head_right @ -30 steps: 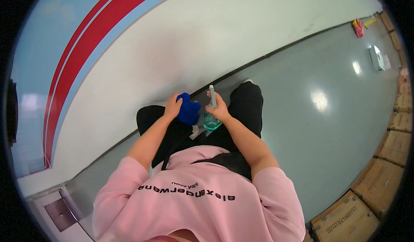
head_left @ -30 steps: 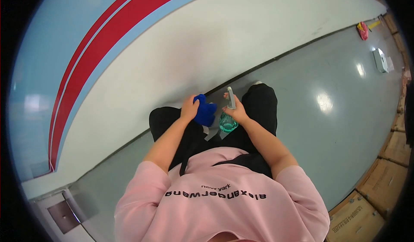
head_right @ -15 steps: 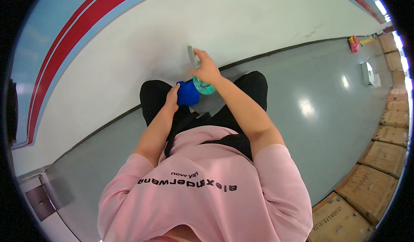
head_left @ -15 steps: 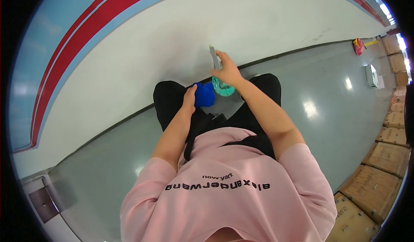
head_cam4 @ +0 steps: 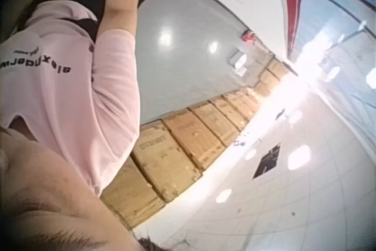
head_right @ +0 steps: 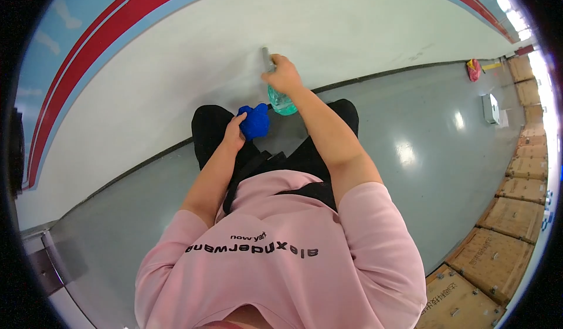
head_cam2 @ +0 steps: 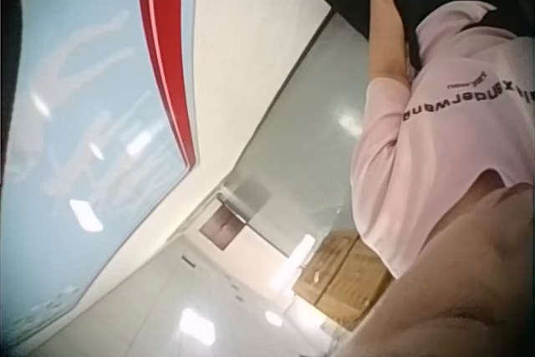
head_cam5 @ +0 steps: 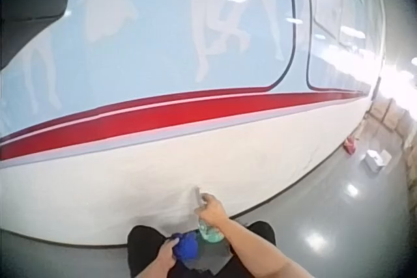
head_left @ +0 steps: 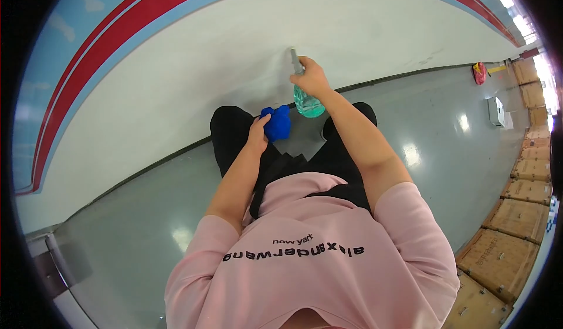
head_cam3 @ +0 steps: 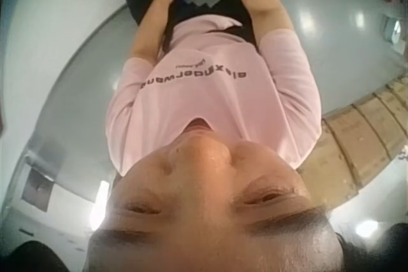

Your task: Cleaning a wall mural with a spray bottle and cloth.

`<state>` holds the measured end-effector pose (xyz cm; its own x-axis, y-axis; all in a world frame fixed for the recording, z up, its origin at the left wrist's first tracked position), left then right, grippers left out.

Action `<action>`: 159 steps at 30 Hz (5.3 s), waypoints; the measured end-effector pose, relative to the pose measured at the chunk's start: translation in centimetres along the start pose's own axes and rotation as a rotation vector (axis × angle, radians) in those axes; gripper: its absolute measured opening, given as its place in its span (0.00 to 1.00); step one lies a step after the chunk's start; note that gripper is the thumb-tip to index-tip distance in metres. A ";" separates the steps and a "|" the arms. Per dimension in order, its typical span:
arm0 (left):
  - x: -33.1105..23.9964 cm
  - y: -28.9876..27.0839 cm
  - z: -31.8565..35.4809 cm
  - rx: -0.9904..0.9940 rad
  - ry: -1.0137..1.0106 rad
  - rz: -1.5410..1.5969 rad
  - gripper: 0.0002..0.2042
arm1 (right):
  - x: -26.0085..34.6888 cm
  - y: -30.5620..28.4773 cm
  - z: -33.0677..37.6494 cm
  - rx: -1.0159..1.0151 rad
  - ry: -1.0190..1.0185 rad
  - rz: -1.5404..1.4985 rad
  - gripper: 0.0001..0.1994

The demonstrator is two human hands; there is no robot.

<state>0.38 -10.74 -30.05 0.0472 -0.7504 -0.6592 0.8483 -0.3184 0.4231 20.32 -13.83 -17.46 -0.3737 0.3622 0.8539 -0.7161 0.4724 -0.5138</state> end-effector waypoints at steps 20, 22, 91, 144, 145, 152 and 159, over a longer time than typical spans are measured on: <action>-4.7 11.0 -7.6 -0.178 -0.079 0.095 0.15 | -14.3 -1.6 8.8 -0.159 0.229 -0.923 0.28; -4.2 11.5 -9.0 -0.224 -0.066 0.128 0.15 | -14.8 -1.5 8.5 -0.165 0.270 -0.938 0.27; -7.9 22.2 -8.5 -0.377 0.263 0.030 0.11 | -16.4 -0.6 7.1 -0.009 0.196 -0.866 0.28; -9.8 15.8 -7.5 0.175 1.683 -2.277 0.06 | -16.3 -0.6 7.7 -0.010 0.229 -0.917 0.28; -9.5 15.2 -7.8 0.170 1.679 -2.276 0.06 | -16.1 -0.7 7.8 -0.005 0.230 -0.914 0.28; -11.1 11.6 -8.5 0.335 1.245 -2.306 0.05 | -16.5 -0.7 7.9 -0.016 0.190 -0.908 0.28; -14.1 6.0 -6.2 0.467 1.268 -2.602 0.03 | -16.4 -1.3 8.2 -0.068 0.167 -0.886 0.29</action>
<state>8.03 1.54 -22.04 0.1097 0.9261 0.3611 -0.1178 0.3728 -0.9204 22.61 -26.96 -30.11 0.3922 -0.0476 0.9186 -0.6623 0.6785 0.3179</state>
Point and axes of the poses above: each hand's wrist, its own z-axis away from the middle knuckle, its own y-axis out of the palm, x = y × z, the point moved 1 cm from there along -z, towards the middle knuckle, and after that the axes turned 6 degrees about -z, right-handed, at the moved point
